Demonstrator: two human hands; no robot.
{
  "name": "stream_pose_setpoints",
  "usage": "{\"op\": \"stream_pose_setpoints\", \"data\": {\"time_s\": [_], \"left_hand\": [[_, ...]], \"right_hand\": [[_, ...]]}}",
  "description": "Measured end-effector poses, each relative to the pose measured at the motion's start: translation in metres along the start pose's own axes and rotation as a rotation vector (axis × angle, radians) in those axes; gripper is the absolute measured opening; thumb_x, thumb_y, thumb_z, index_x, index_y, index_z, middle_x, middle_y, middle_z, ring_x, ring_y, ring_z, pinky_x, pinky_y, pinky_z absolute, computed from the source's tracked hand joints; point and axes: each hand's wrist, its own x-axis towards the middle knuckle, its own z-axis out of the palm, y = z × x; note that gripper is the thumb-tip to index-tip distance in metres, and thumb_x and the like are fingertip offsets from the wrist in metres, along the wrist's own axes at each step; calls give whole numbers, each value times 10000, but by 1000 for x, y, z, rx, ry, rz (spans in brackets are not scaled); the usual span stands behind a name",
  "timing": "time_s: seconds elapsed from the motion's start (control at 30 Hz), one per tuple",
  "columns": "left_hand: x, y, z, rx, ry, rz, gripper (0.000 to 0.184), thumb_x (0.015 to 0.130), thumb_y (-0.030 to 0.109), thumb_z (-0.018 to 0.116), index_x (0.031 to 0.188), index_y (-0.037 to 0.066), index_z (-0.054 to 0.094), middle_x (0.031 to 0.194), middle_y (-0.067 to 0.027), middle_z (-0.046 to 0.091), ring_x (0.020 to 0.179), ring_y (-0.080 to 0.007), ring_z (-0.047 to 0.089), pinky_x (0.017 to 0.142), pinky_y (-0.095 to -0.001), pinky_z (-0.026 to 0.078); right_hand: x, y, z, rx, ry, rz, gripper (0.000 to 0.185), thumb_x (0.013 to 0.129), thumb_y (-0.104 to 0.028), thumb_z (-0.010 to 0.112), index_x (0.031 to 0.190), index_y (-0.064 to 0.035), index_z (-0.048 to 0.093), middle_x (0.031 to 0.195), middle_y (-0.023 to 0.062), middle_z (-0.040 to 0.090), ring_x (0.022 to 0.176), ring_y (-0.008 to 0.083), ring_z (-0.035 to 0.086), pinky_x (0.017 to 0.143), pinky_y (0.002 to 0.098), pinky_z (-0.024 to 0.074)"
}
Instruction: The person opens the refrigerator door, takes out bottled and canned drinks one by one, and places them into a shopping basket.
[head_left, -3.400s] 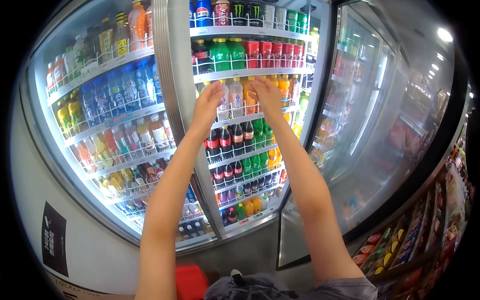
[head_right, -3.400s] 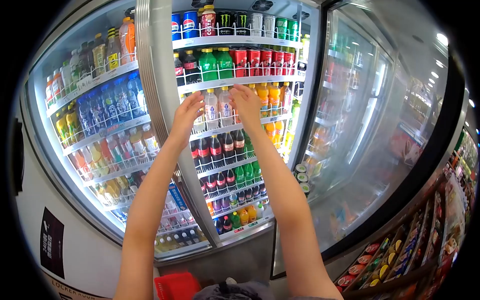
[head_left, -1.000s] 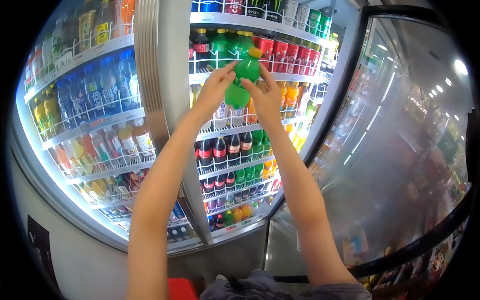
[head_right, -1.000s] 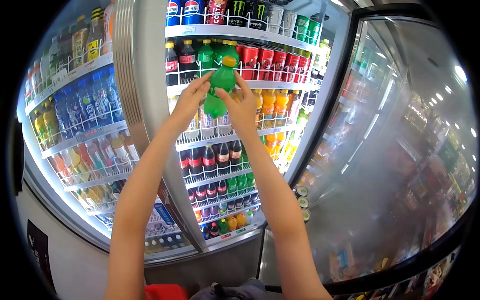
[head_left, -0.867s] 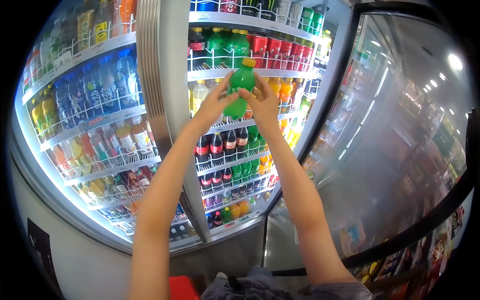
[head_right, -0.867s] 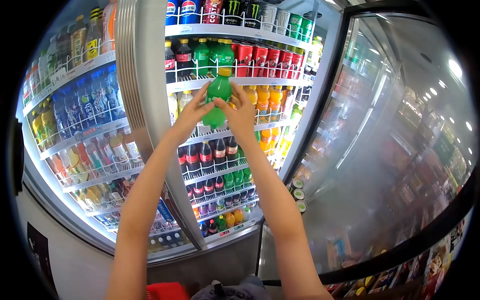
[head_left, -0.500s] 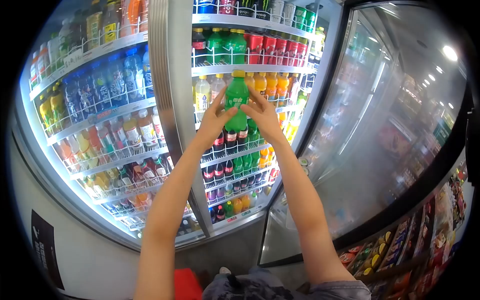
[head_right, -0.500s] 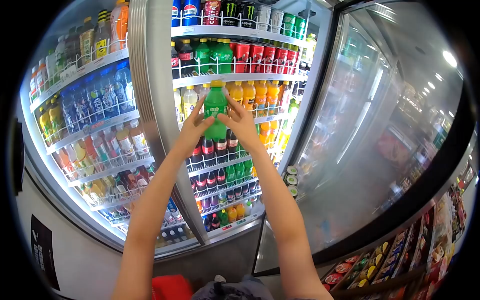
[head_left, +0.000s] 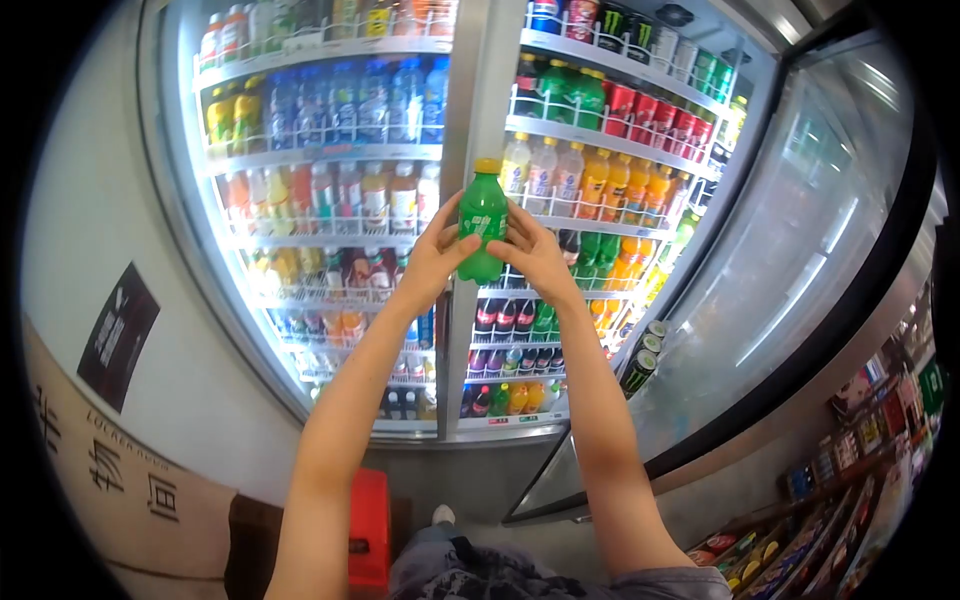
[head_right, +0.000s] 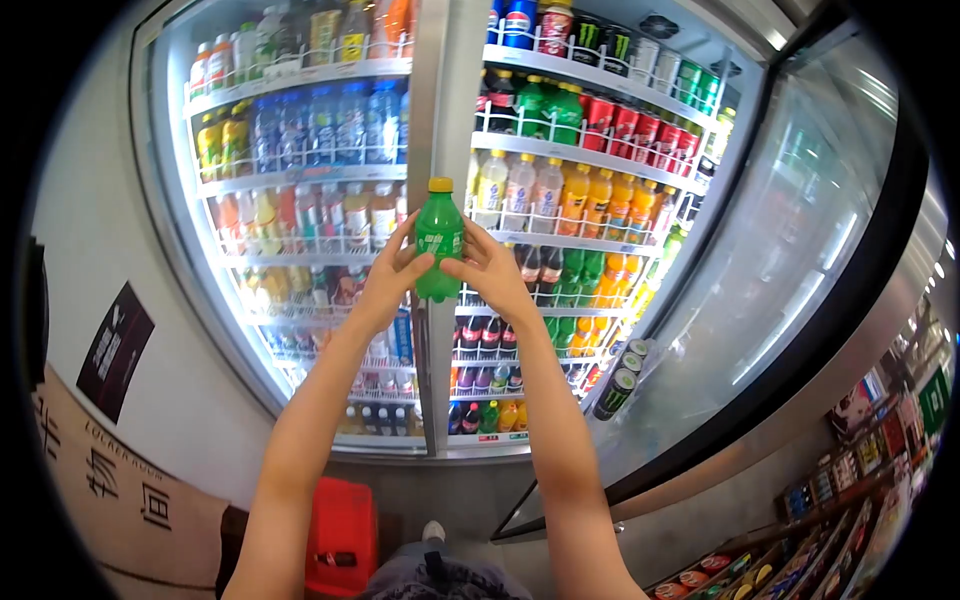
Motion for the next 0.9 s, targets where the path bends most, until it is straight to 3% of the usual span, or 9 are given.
{"op": "stream_pose_setpoints", "data": {"time_s": [0.1,0.23,0.47,0.6,0.7,0.8,0.9], "left_hand": [[-42,-1,-14,-23,123,-101,669,933,171,659,1481,15,309,1272,-133,591,1129,-161,571,925,-293,476],[-107,-10,-35,-73,259,-84,634,921,185,674,1433,-23,363,1292,-125,574,1118,-154,578,911,-282,486],[-229,-6,-89,69,524,-211,706,909,196,687,1467,-26,316,1305,-145,562,1086,-158,588,831,-287,504],[-304,-10,-122,49,703,-256,752,904,246,700,1479,-26,300,1233,-144,581,1042,-181,604,802,-305,507],[-357,-15,-144,0,826,-254,737,906,240,698,1477,-19,311,1226,-147,582,1054,-199,606,821,-313,513],[-405,-28,-170,-44,975,-242,692,914,226,689,1466,-3,341,1254,-142,566,1086,-203,602,858,-325,520],[-451,-43,-191,-9,1054,-256,628,940,217,645,1463,26,354,1294,-121,560,1129,-196,589,920,-347,511]], "right_hand": [[-16,21,28,3,-28,48,792,837,-95,743,1498,-15,314,1415,163,484,1291,254,490,1048,355,421],[-41,47,75,38,-102,153,759,866,-135,729,1504,-55,325,1412,189,489,1307,278,481,1056,369,409],[-80,102,174,138,-264,256,748,884,-123,715,1499,-16,305,1431,208,470,1305,272,483,1049,344,415],[-102,136,239,159,-403,309,708,903,-99,676,1514,-86,320,1398,152,515,1222,224,540,1014,329,441],[-114,159,286,122,-541,430,723,900,-105,684,1515,-71,306,1335,144,565,1156,211,587,940,317,488],[-122,209,334,106,-675,433,703,893,-83,682,1503,-61,333,1326,130,570,1115,195,604,907,311,504],[-134,235,379,177,-755,583,712,881,-72,691,1496,-38,333,1354,143,536,1119,209,606,897,305,510]]}}
